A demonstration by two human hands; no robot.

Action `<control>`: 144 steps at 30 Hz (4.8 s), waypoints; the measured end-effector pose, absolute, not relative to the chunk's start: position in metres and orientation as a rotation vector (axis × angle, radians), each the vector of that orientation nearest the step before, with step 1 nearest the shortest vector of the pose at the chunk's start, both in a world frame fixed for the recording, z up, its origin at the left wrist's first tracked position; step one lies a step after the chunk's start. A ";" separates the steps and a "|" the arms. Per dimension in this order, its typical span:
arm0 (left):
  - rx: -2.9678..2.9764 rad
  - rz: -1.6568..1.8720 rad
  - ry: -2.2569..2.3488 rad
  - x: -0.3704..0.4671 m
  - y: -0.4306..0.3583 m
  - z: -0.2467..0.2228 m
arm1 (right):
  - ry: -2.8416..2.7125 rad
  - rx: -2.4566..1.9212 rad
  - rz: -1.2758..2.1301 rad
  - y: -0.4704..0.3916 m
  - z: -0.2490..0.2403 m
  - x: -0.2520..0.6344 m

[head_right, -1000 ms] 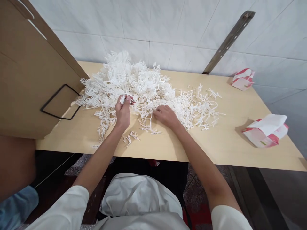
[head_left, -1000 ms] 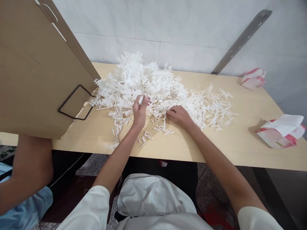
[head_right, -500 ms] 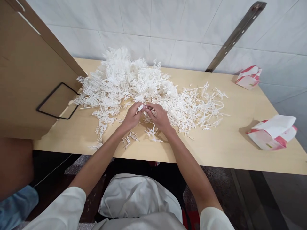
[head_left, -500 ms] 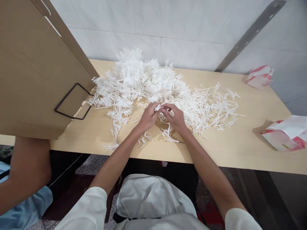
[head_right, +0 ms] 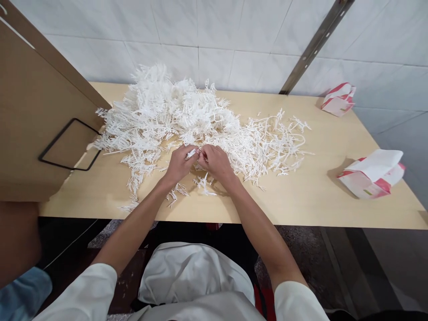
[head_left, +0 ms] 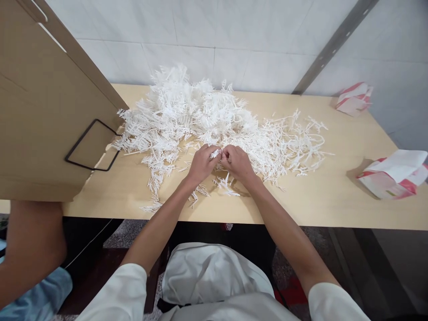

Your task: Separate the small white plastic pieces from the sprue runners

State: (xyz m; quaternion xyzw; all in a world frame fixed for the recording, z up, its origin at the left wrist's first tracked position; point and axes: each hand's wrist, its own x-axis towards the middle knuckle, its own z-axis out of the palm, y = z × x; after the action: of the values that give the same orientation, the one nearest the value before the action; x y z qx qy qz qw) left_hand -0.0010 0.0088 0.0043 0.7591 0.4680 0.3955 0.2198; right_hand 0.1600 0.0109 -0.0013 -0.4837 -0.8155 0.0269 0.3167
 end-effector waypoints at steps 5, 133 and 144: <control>2.195 0.996 1.342 -0.006 0.011 0.007 | -2.196 -1.238 0.052 0.012 0.000 0.163; 2.050 1.268 1.183 0.006 0.002 -0.001 | -2.038 -0.966 0.153 0.011 -0.004 0.165; 1.287 1.466 0.943 0.000 0.017 0.003 | -1.525 -0.998 0.710 0.007 0.008 0.171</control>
State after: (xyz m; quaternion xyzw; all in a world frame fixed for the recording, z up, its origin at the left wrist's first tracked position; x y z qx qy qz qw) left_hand 0.0002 0.0167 0.0026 0.5247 0.3845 0.5978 0.4685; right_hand 0.1709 0.0072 0.0082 -0.4232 -0.6465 0.3010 0.5589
